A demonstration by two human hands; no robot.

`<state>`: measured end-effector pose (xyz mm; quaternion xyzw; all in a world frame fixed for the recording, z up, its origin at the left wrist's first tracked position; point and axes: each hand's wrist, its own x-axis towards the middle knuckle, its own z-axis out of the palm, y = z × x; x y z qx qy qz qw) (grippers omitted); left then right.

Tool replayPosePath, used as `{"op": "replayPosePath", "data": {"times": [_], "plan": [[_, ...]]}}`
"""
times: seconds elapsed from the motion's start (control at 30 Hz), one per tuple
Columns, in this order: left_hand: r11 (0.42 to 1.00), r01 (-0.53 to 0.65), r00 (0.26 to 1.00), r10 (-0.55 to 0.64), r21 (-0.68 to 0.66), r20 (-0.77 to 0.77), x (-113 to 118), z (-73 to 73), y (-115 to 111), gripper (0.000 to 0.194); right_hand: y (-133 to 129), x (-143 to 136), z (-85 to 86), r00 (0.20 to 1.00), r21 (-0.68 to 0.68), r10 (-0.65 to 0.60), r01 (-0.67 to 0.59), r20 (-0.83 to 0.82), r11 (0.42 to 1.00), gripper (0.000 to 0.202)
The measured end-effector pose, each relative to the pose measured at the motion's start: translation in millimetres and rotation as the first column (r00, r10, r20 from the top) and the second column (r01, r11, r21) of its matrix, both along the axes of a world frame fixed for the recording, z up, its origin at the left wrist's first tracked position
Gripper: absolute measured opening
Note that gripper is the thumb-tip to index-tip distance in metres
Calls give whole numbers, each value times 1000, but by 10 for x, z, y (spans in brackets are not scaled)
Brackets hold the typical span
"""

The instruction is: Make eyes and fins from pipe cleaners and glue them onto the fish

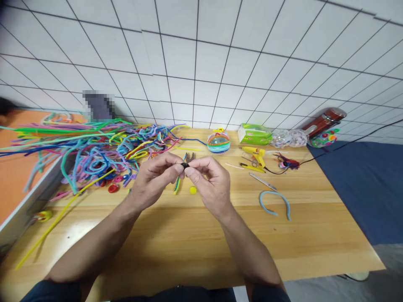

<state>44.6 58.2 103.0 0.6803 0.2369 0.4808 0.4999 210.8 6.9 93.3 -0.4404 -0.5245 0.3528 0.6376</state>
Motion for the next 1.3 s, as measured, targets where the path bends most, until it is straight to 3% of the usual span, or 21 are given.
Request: {"op": "replayPosePath", "data": {"times": [0.3,0.73,1.0,1.13,1.3], "plan": [[993,24,998,-16,119,-68,-61,58,59,15,1,27,-50,986,90,-88,75,145,993,6],[986,19,997,-5,167,-83,-78,66,52,13,-13,31,-45,985,83,-90,78,150,993,6],[999,50,998,-50,-6,-24,-30,21,61,17,-2,6,-29,998,-11,-14,15,55,1000,7],[977,97,994,-85,-188,73,36,-49,84,25,51,12,-60,1000,-82,-2,2,5,997,14],[953,124,988,-94,-276,119,83,-78,124,29,138,52,-154,995,-123,58,-68,-85,990,20]]}}
